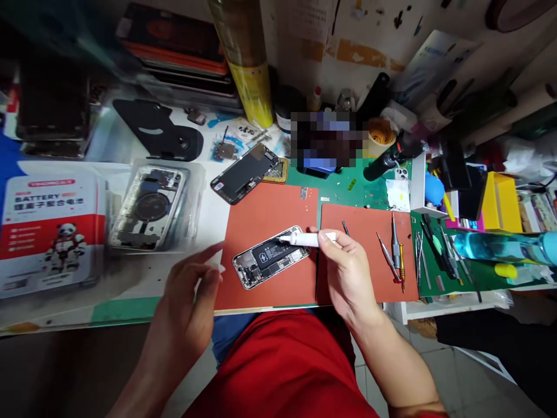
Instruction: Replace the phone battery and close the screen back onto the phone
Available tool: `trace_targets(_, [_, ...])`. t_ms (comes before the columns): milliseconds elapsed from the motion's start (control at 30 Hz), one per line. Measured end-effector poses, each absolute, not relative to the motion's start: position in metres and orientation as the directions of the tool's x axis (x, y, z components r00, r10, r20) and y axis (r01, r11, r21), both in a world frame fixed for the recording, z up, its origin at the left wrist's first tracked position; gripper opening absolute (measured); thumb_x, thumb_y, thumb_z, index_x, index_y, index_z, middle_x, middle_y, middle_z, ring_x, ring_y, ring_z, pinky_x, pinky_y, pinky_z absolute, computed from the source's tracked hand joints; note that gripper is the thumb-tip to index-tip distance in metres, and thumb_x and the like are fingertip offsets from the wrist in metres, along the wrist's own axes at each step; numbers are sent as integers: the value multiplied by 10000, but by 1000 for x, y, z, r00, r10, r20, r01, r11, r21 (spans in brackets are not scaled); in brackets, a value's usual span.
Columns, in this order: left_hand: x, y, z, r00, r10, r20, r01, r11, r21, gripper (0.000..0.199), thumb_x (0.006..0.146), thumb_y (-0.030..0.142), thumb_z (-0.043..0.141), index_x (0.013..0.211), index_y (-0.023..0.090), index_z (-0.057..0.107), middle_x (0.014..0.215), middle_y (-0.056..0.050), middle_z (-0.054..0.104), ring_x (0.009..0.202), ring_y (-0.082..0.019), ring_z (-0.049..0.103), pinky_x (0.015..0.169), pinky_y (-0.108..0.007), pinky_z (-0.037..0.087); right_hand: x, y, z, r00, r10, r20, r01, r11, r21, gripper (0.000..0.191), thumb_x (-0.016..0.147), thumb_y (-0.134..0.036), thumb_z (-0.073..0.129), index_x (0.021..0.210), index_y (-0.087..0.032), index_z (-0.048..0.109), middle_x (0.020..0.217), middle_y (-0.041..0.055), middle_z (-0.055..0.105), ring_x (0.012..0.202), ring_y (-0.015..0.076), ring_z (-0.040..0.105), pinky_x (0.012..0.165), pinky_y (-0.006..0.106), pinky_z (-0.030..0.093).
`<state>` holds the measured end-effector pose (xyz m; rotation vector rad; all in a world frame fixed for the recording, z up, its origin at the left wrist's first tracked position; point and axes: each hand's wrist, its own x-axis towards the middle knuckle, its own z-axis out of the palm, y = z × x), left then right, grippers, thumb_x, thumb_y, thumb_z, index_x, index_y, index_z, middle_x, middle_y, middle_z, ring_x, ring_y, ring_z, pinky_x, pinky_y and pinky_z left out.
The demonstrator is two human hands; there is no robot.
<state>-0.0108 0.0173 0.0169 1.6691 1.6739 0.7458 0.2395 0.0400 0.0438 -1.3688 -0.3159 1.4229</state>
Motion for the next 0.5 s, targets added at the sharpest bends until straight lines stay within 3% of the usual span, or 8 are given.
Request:
trace_targets(100, [-2, 46, 2, 147, 988, 37, 685, -129, 717, 293, 1151, 418, 380, 1078, 279, 627, 1183, -65, 777, 1242, -303, 640, 1061, -520, 468, 240, 26, 44, 331, 738, -588, -562, -347, -751, 262, 760, -430, 984, 847, -239, 827, 1069, 77, 843, 1217, 316, 746, 1276, 504, 437])
trace_targets(200, [7, 54, -7, 212, 976, 45, 741, -191, 644, 290, 1155, 371, 369, 1016, 271, 604, 1043, -51, 770, 1114, -312, 628, 990, -508, 429, 239, 12, 39, 372, 676, -636, -613, -336, -715, 282, 769, -436, 987, 871, -236, 816, 1135, 88, 839, 1280, 328, 731, 1285, 507, 445])
trace_targets(367, [13, 24, -1, 201, 974, 108, 781, -226, 582, 214, 1139, 265, 434, 1014, 257, 608, 1002, -52, 757, 1092, -300, 623, 979, -480, 403, 231, 5, 29, 379, 644, -664, -626, -350, -697, 292, 788, -425, 992, 907, -218, 824, 1095, 79, 838, 1184, 296, 778, 1170, 473, 575])
trace_targets(500, [14, 2, 10, 217, 970, 111, 703, -234, 671, 174, 1103, 200, 474, 1106, 264, 636, 1087, -50, 743, 1117, -255, 652, 1014, -440, 443, 225, 15, 25, 346, 678, -649, -619, -355, -701, 279, 844, -434, 959, 947, -209, 831, 1087, 73, 839, 1120, 249, 791, 1113, 416, 608])
